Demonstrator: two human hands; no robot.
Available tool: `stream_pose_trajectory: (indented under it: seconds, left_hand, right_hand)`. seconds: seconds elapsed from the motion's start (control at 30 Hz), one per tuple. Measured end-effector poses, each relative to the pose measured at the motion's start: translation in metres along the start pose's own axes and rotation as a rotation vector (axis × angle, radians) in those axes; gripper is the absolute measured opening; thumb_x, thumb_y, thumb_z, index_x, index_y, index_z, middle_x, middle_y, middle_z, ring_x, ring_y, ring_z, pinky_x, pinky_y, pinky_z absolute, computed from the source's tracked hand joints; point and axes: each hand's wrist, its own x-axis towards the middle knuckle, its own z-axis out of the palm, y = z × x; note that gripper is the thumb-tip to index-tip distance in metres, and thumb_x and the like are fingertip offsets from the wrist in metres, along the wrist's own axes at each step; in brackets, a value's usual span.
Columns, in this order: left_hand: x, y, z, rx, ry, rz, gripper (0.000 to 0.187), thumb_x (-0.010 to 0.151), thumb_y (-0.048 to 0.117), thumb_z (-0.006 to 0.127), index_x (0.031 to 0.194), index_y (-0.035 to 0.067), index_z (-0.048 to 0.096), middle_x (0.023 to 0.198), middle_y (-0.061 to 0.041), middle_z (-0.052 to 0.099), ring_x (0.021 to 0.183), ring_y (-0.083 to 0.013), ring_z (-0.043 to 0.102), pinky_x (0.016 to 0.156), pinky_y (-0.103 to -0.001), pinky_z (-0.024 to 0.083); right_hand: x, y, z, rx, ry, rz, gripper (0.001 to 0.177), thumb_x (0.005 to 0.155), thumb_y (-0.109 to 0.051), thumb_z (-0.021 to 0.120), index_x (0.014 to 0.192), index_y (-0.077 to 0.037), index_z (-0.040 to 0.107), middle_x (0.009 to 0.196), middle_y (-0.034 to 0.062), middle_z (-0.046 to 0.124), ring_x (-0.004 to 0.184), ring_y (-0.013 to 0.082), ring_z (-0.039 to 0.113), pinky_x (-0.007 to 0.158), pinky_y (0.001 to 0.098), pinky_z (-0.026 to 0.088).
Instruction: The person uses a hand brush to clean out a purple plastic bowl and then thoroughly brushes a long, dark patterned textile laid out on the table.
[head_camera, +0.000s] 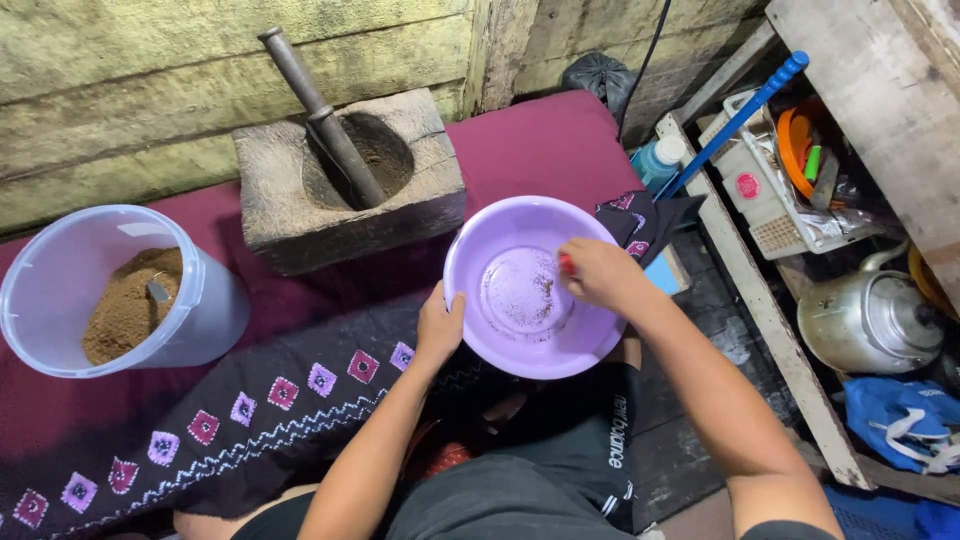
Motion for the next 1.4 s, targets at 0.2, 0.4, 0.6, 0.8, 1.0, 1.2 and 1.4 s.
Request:
stream_pose_trajectory:
  seconds: [0.2,0.4,0.6,0.8,1.0,1.2,1.4]
  left_hand:
    - [0.016,-0.009,0.016,-0.090,0.038,0.055,0.051,0.101,0.023,0.053,0.144,-0.005,0.052,0.132,-0.031,0.063,0.129,-0.0443,0.056,0.106,-0.055,0.046]
    - [0.040,0.037,0.049,-0.176,0.104,0.082,0.054,0.103,0.023,0.050,0.149,-0.005,0.046,0.145,-0.030,0.054,0.140,-0.0394,0.047,0.115,-0.051,0.039]
    - [0.094,0.065,0.088,-0.240,0.246,0.084,0.059,0.102,0.024,0.052,0.148,-0.011,0.041,0.148,-0.034,0.048,0.143,-0.0420,0.041,0.121,-0.051,0.031]
    - [0.158,0.065,0.122,-0.291,0.338,0.039,0.065,0.102,0.027,0.053,0.152,-0.010,0.035,0.156,-0.032,0.038,0.149,-0.0389,0.033,0.126,-0.047,0.024]
    - [0.171,0.062,0.114,-0.284,0.311,-0.006,0.065,0.104,0.030,0.054,0.154,-0.006,0.034,0.155,-0.031,0.039,0.146,-0.0383,0.038,0.123,-0.048,0.032]
    - [0.156,0.024,0.102,-0.570,0.081,-0.101,0.063,0.110,0.043,0.037,0.159,0.006,0.023,0.098,-0.027,0.061,0.079,-0.0359,0.074,0.055,-0.038,0.067]
    - [0.059,-0.024,0.064,-0.001,0.117,0.145,0.026,0.104,0.030,0.055,0.092,0.022,0.077,0.050,-0.002,0.059,0.061,-0.0208,0.065,0.064,-0.034,0.057]
  right_hand:
    - [-0.034,0.007,-0.032,0.245,0.456,0.236,0.004,0.091,-0.017,0.072,0.095,-0.016,0.072,0.086,0.0026,0.073,0.084,0.0267,0.073,0.078,0.0336,0.057]
    - [-0.029,0.015,-0.058,0.372,0.900,0.558,0.012,0.099,-0.020,0.070,0.108,-0.020,0.076,0.096,0.0068,0.075,0.090,0.0256,0.072,0.078,0.0369,0.057]
    - [0.012,0.050,-0.024,1.392,1.317,0.697,0.014,0.099,-0.008,0.061,0.112,-0.004,0.061,0.108,0.0148,0.064,0.088,0.0213,0.076,0.080,0.0265,0.070]
    - [0.027,0.079,-0.004,1.627,1.429,0.717,0.023,0.097,-0.013,0.066,0.117,-0.001,0.063,0.116,0.0187,0.056,0.100,0.0304,0.073,0.090,0.0371,0.069]
    - [0.020,0.105,0.010,1.690,1.459,0.740,0.023,0.097,-0.013,0.067,0.116,-0.002,0.062,0.114,0.0149,0.058,0.103,0.0299,0.072,0.093,0.0373,0.069]
    - [-0.002,0.099,0.007,1.732,1.435,0.730,0.021,0.099,-0.016,0.066,0.117,-0.004,0.065,0.113,0.0125,0.060,0.104,0.0273,0.072,0.095,0.0386,0.069]
    - [-0.042,0.039,0.062,1.759,1.267,0.845,0.006,0.102,-0.015,0.063,0.106,-0.011,0.065,0.109,0.0061,0.065,0.100,0.0207,0.071,0.089,0.0318,0.069]
